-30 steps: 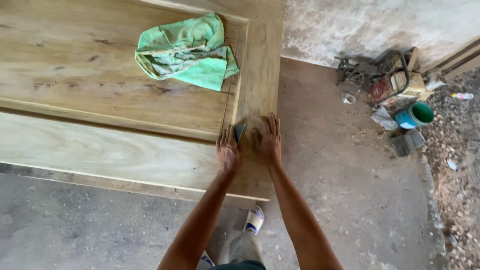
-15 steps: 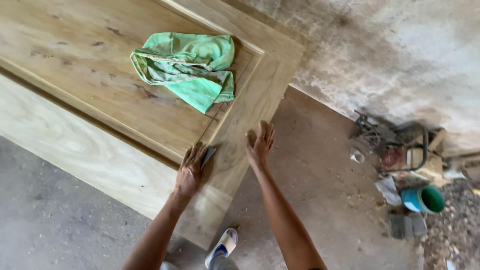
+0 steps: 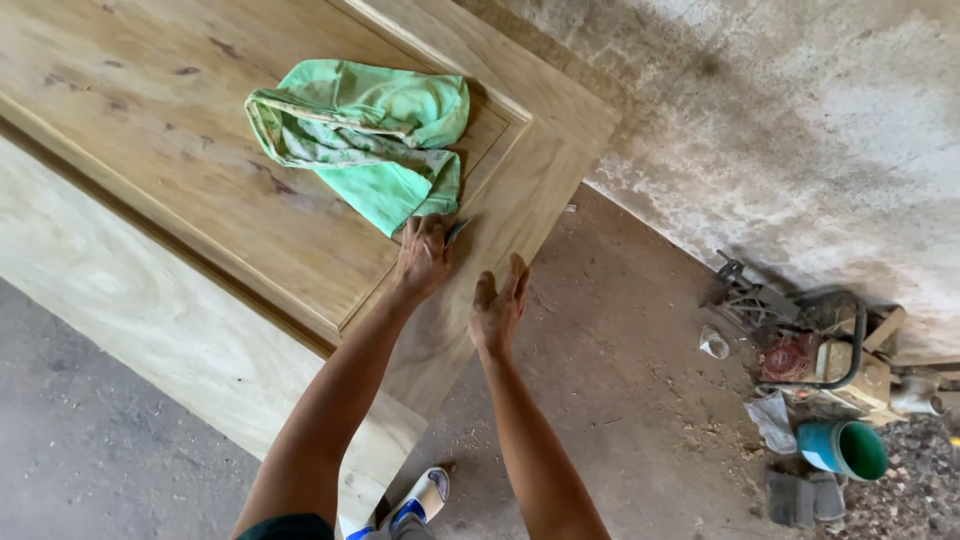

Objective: The person is sanding and scraping the grooves of a wooden door panel to prepare it for finishing.

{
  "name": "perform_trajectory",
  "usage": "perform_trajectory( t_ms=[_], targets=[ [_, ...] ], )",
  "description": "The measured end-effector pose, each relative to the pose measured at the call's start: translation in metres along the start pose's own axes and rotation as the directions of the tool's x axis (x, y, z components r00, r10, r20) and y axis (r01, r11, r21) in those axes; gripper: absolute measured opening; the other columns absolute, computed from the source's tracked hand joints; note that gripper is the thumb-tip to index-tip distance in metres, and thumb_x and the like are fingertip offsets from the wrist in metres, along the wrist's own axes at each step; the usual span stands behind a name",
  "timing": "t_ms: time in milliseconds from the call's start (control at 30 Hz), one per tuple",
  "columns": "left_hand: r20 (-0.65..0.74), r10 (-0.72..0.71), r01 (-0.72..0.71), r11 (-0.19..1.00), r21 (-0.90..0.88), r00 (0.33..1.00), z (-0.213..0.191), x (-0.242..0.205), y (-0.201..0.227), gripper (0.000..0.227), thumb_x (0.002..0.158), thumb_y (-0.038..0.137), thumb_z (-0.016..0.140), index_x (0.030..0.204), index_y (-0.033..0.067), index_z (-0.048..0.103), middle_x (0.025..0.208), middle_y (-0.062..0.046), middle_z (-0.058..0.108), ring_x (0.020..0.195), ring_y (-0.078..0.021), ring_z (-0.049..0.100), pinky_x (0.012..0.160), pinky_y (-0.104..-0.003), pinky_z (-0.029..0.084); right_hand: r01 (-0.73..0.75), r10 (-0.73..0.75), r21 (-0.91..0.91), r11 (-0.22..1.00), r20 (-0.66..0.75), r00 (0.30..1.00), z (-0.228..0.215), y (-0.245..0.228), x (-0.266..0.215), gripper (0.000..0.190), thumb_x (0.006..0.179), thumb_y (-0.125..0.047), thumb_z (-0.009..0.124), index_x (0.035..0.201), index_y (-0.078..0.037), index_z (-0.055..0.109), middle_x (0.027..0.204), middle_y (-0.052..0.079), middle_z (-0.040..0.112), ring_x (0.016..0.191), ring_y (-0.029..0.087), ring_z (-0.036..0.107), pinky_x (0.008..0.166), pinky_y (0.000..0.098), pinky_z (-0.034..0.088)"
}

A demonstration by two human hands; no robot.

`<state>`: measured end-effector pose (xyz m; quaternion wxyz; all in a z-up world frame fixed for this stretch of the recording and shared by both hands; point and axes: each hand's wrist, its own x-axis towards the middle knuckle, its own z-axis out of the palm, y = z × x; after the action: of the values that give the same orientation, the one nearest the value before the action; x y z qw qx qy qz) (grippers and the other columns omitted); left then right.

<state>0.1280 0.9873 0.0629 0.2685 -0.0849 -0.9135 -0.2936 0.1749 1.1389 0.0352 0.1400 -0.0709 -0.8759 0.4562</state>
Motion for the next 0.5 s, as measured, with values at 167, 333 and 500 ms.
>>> perform_trajectory(
  t_ms=[167,333,500],
  targets=[
    [0.196,-0.347,0.371,0.923,-0.105,0.917,-0.04,0.009,0.009,0.027,0.099,0.031,0.065,0.114,0.0132,0.078,0.098,-0.019,0.075,0.093,-0.0454,0.072,0.079,-0.056,0.06,-0.018,0.018,-0.036,0.999,-0.023,1.0,-0.003,-0.007,-0.005,0.065,0.098,-0.043,0.055,0.156,-0.017,0.04,0.158,0.015,0.042,0.152,0.042,0.026,0.116,0.0612,0.03],
    [0.305,-0.475,0.5,0.866,-0.005,0.825,0.036,-0.032,-0.065,0.028,0.094,0.048,0.063,0.099,0.0228,0.075,0.085,-0.016,0.073,0.087,-0.042,0.073,0.076,-0.055,0.061,-0.028,0.026,-0.075,0.997,-0.023,0.999,-0.005,-0.017,-0.007,0.065,0.099,-0.044,0.054,0.157,-0.017,0.039,0.159,0.015,0.041,0.151,0.042,0.03,0.114,0.0613,0.033],
    [0.319,-0.405,0.43,0.903,-0.009,0.857,0.011,-0.027,-0.032,0.036,0.1,0.04,0.056,0.101,0.0088,0.073,0.086,-0.028,0.07,0.084,-0.0508,0.071,0.074,-0.062,0.06,-0.03,0.027,-0.121,0.992,-0.033,0.999,-0.009,-0.02,-0.011,0.064,0.099,-0.046,0.053,0.155,-0.018,0.04,0.158,0.013,0.041,0.147,0.044,0.036,0.108,0.063,0.04]
  ],
)
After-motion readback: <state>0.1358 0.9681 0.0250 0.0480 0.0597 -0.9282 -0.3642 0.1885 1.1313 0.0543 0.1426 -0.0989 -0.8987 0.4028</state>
